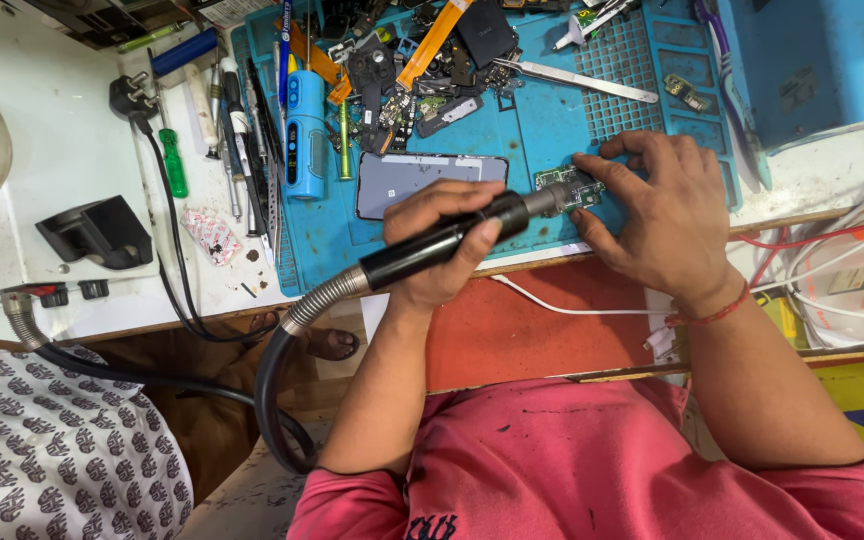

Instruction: The person uses a small scraper tool on a circuit board and then applies heat to specific components using a hot air gun.

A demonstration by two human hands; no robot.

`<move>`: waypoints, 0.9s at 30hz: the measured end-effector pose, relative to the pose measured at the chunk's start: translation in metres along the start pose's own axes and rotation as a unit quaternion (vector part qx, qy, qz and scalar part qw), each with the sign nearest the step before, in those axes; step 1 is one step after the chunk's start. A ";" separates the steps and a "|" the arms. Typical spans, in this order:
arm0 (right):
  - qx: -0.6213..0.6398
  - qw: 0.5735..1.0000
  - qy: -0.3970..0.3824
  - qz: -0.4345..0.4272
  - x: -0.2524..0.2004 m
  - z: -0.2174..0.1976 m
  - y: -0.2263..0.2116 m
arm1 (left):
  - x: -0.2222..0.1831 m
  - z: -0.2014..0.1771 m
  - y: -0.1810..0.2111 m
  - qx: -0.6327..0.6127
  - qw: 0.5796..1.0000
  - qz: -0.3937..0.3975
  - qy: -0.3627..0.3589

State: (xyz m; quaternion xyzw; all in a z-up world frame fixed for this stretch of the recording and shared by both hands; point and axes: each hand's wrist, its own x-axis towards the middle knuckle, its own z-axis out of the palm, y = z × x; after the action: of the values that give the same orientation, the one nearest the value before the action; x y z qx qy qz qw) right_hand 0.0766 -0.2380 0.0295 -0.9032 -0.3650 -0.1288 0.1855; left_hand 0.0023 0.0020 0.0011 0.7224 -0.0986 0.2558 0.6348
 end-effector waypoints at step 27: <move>0.006 0.999 0.028 0.040 0.008 -0.002 -0.011 | -0.002 0.001 0.003 -0.011 0.999 -0.011 0.047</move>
State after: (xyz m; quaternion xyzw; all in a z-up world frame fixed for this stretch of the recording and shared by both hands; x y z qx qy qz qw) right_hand 0.0747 -0.2266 0.0367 -0.9120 -0.3244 -0.1441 0.2056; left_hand -0.0002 0.0006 0.0026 0.7038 -0.0632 0.2814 0.6492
